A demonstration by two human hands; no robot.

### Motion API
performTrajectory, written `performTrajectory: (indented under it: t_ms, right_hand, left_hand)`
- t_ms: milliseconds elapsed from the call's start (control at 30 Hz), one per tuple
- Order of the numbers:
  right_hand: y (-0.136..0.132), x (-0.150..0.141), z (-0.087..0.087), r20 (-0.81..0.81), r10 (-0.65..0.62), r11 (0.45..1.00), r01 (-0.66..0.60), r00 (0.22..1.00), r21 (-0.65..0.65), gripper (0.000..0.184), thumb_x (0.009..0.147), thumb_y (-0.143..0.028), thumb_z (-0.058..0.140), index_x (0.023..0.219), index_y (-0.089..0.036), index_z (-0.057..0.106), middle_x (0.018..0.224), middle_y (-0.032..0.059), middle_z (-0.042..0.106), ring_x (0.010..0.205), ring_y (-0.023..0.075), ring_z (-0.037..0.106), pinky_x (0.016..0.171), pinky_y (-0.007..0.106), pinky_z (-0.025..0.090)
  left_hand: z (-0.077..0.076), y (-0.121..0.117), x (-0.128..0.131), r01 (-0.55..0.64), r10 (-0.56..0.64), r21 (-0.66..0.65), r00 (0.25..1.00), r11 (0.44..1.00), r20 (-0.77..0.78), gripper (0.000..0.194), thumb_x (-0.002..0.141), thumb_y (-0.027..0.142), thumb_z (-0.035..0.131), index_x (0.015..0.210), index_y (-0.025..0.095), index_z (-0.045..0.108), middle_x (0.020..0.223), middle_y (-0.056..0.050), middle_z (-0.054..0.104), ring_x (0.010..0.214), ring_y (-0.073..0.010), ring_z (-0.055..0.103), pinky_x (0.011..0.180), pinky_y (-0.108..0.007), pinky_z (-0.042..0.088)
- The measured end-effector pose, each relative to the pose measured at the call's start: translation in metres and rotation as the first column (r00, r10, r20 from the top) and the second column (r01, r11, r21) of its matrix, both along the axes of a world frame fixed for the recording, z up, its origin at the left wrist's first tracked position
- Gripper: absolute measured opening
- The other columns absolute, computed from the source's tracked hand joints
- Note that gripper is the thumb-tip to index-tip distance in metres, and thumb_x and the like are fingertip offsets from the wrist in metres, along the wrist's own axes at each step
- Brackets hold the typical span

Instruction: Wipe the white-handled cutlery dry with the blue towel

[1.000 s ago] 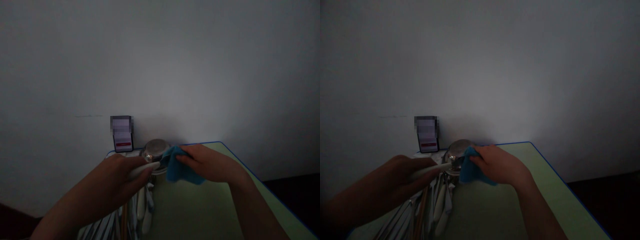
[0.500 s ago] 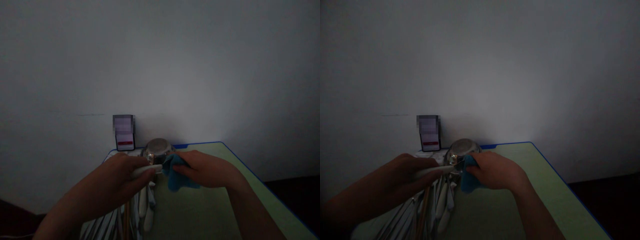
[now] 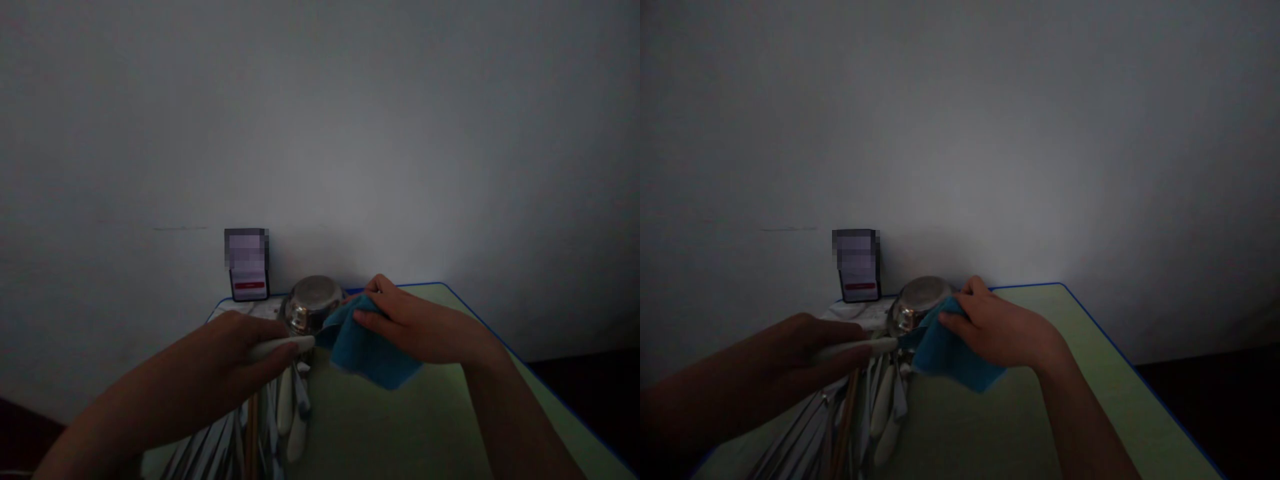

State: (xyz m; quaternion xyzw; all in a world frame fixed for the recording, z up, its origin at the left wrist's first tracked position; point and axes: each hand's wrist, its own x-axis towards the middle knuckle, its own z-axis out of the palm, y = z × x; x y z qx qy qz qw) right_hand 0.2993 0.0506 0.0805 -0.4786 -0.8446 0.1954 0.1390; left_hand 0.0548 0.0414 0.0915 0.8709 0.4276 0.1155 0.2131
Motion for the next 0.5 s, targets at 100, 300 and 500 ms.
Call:
performTrajectory:
  t_ms: [100, 300, 500]
  right_hand:
    - [0.000, 0.001, 0.000, 0.002, -0.003, 1.000, 0.003, 1.000, -0.028, 0.023, 0.093, -0.035, 0.036, 0.090, -0.017, 0.049, 0.093, 0.0042, 0.048, 0.077, 0.0128, 0.052, 0.070, 0.027, 0.043]
    - [0.003, 0.008, -0.005, -0.023, -0.022, 1.000, 0.021, 1.000, -0.008, 0.026, 0.092, -0.037, 0.036, 0.085, -0.017, 0.051, 0.089, 0.0048, 0.050, 0.074, 0.0144, 0.052, 0.070, 0.031, 0.043]
    - [-0.001, 0.004, -0.001, -0.013, 0.001, 0.998, -0.002, 1.000, -0.062, 0.029, 0.092, -0.038, 0.036, 0.093, -0.016, 0.054, 0.095, 0.0072, 0.051, 0.078, 0.0160, 0.053, 0.071, 0.031, 0.044]
  left_hand:
    - [0.001, -0.001, 0.000, -0.007, 0.007, 0.003, 1.000, 1.000, -0.013, 0.030, 0.089, 0.040, 0.045, 0.077, 0.023, 0.067, 0.059, 0.005, 0.061, 0.055, -0.0093, 0.057, 0.052, -0.018, 0.037]
    - [-0.007, 0.006, -0.011, -0.073, 0.076, 0.037, 0.994, 0.997, -0.073, 0.032, 0.089, 0.042, 0.044, 0.078, 0.023, 0.067, 0.067, 0.004, 0.066, 0.060, -0.0124, 0.060, 0.056, -0.020, 0.040]
    - [-0.006, 0.005, -0.008, -0.018, 0.018, 0.006, 0.998, 1.000, -0.053, 0.032, 0.090, 0.042, 0.042, 0.080, 0.024, 0.066, 0.065, 0.005, 0.064, 0.059, -0.0109, 0.058, 0.054, -0.019, 0.039]
